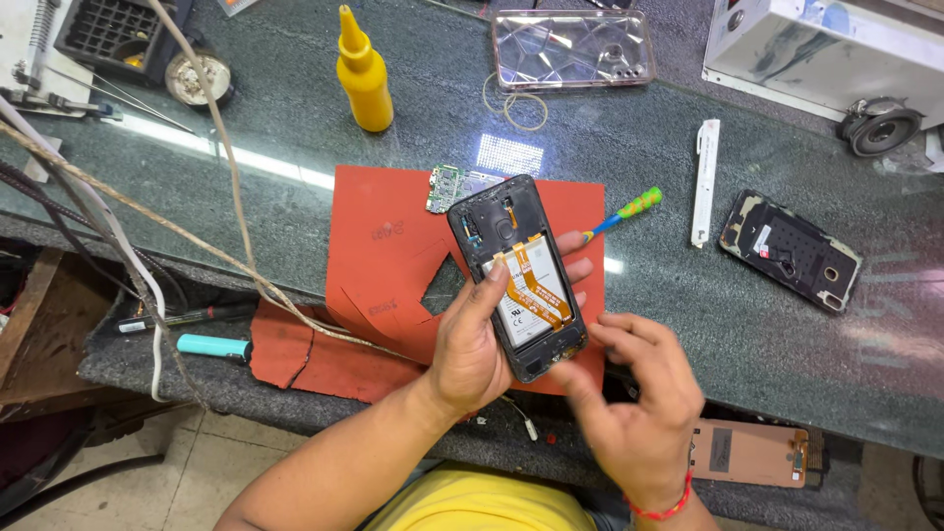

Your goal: The person connects a new screen component to a mobile phone motherboard, plugs in a charging cable to check the display functionality, and سپس fits the internal assembly into the phone's rear housing.

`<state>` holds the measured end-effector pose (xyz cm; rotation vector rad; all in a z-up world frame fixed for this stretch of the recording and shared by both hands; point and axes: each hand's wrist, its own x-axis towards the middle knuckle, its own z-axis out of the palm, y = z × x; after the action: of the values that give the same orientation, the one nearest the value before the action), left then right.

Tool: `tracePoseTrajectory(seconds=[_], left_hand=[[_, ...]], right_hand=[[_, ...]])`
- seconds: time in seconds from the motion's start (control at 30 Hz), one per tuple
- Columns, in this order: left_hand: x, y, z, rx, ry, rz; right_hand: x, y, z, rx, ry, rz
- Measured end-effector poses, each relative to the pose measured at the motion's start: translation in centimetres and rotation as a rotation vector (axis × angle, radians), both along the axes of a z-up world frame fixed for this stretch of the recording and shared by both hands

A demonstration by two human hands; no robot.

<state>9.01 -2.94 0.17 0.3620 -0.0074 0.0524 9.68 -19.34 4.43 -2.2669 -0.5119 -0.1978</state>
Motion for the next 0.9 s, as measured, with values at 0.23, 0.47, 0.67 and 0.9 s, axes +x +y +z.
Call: tracePoseTrajectory(seconds=[0.23, 0.47, 0.67, 0.9], left_hand=[[-0.2, 0.1, 0.0, 0.038, -0.024, -0.001], [-0.2, 0.2, 0.0, 0.056, -0.036, -0.013], [-0.3, 0.2, 0.1, 0.021, -0.033, -0.022], [-0.3, 0.2, -0.1, 0.015, -0.032, -0.028]], right_hand=[[-0.4, 2.0, 0.6, -0.068, -0.155, 0.145], [-0.6, 1.9, 0.2, -0.060, -0.110, 0.097], [-0.6, 2.1, 0.3, -0.062, -0.132, 0.085], [-0.7, 2.3, 0.5, -0.046, -0.074, 0.081]])
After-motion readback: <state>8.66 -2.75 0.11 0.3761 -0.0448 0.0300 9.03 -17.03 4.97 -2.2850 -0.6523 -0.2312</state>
